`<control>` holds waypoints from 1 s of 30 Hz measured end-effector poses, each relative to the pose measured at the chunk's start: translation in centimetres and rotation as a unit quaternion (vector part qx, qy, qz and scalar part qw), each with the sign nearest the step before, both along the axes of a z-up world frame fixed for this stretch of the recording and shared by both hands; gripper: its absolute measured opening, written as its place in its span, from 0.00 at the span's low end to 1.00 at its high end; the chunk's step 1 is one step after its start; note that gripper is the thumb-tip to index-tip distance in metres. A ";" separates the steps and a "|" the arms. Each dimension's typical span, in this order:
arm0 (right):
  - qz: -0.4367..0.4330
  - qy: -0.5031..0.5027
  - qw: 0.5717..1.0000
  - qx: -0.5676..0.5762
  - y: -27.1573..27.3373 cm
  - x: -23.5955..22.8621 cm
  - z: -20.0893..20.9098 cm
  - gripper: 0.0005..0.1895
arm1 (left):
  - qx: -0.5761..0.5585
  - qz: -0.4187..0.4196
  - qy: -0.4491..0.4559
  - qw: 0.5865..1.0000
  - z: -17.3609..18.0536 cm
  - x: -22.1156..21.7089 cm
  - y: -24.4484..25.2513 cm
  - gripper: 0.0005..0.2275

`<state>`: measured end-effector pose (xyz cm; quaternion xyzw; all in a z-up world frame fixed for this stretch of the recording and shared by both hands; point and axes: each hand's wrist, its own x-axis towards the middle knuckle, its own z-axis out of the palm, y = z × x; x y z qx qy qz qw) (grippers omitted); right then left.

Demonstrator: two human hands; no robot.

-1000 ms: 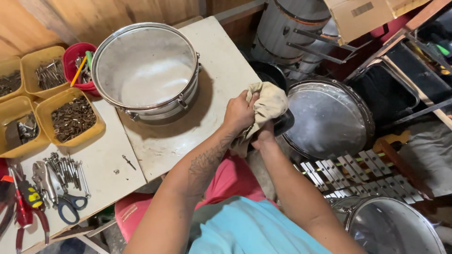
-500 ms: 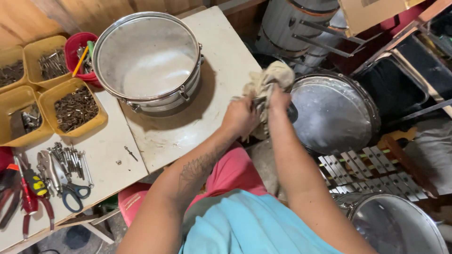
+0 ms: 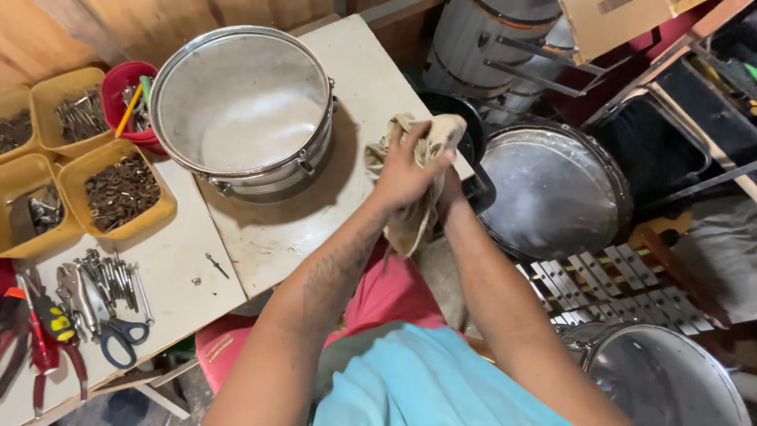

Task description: The person places a metal drum shell on a workbench, inserts tension rods into the lugs, and tightens them by hand. They then use a drum key to further tighten the rods around the rim.

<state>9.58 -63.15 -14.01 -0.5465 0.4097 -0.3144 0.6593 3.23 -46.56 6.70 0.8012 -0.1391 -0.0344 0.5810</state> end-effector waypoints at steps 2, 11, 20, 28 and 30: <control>0.011 -0.014 1.000 -0.003 1.3 0.9 0.1 0.17 | -0.013 -0.001 0.028 1.000 -3.3 5.2 -0.1 0.37; 0.083 -0.052 0.995 -0.031 1.7 3.7 -0.2 0.10 | 0.034 0.117 -0.105 0.987 -6.7 2.7 -0.3 0.14; 0.154 0.243 0.860 -0.422 -9.2 11.6 -9.1 0.14 | 0.123 0.107 -0.130 0.978 -9.5 0.1 1.2 0.10; -0.012 0.037 0.994 -0.101 -20.9 10.4 2.3 0.42 | 0.121 0.101 0.038 0.987 -9.6 -4.0 5.7 0.16; 0.079 0.078 0.985 -0.130 -17.6 7.8 4.0 0.40 | -0.058 0.052 -0.031 0.996 -6.0 -3.4 5.5 0.29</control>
